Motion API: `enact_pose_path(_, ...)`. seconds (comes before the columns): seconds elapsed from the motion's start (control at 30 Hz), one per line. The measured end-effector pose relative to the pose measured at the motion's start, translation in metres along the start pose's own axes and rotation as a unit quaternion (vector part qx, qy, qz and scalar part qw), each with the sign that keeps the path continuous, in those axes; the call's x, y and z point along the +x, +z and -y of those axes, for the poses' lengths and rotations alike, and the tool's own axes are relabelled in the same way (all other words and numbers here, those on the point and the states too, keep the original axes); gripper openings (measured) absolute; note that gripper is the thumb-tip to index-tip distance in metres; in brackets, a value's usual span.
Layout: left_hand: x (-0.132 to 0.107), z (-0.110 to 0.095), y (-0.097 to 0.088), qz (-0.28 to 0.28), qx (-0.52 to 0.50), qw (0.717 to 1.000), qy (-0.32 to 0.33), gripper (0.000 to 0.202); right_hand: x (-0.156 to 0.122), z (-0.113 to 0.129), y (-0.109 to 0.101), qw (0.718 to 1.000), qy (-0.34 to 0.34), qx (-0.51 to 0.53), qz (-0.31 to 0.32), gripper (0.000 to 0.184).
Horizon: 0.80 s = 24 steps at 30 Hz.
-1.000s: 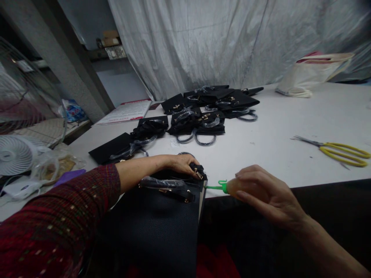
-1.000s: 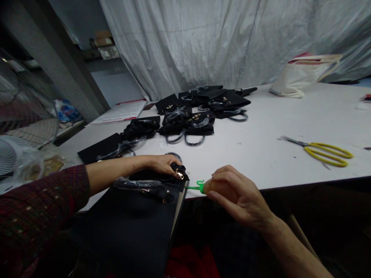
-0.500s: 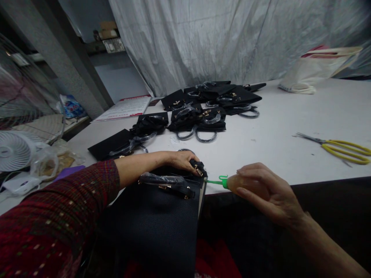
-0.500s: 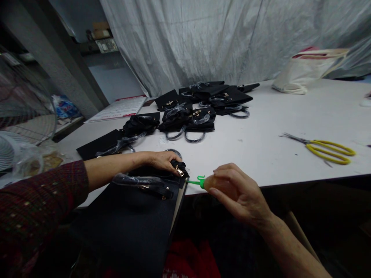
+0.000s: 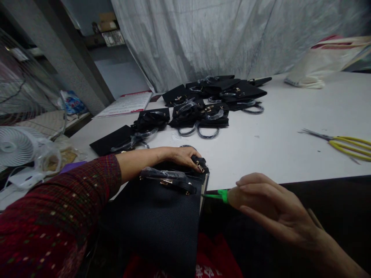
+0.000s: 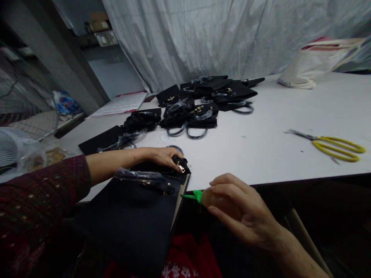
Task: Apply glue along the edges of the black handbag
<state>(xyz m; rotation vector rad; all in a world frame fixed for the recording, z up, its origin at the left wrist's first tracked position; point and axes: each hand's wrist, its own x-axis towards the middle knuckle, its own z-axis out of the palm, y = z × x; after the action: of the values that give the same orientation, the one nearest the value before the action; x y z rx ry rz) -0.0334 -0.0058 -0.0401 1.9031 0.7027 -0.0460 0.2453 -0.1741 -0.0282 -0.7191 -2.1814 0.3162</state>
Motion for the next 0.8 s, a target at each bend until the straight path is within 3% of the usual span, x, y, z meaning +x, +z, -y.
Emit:
enact_pose_path(0.1, 0.0, 0.001, 0.001, -0.006, -0.02, 1.0, -0.002, 0.034, -0.002, -0.002, 0.001, 0.999, 0.012, -0.018, -0.034, 0.025)
enact_pose_path(0.5, -0.003, -0.008, 0.002, -0.01, -0.022, 1.0, 0.009, 0.033, -0.005, 0.019, 0.003, 1.0, 0.007, -0.004, 0.011, 0.019)
enact_pose_path(0.63, -0.002, -0.006, 0.002, -0.011, -0.022, 1.0, 0.012, 0.033, -0.009, 0.021, 0.005, 0.999, 0.01, -0.047, -0.027, 0.026)
enact_pose_path(0.8, -0.002, -0.007, 0.001, -0.003, -0.018, 1.0, 0.019, 0.032, -0.009, 0.02, 0.001, 1.0, 0.002, 0.008, 0.018, 0.023)
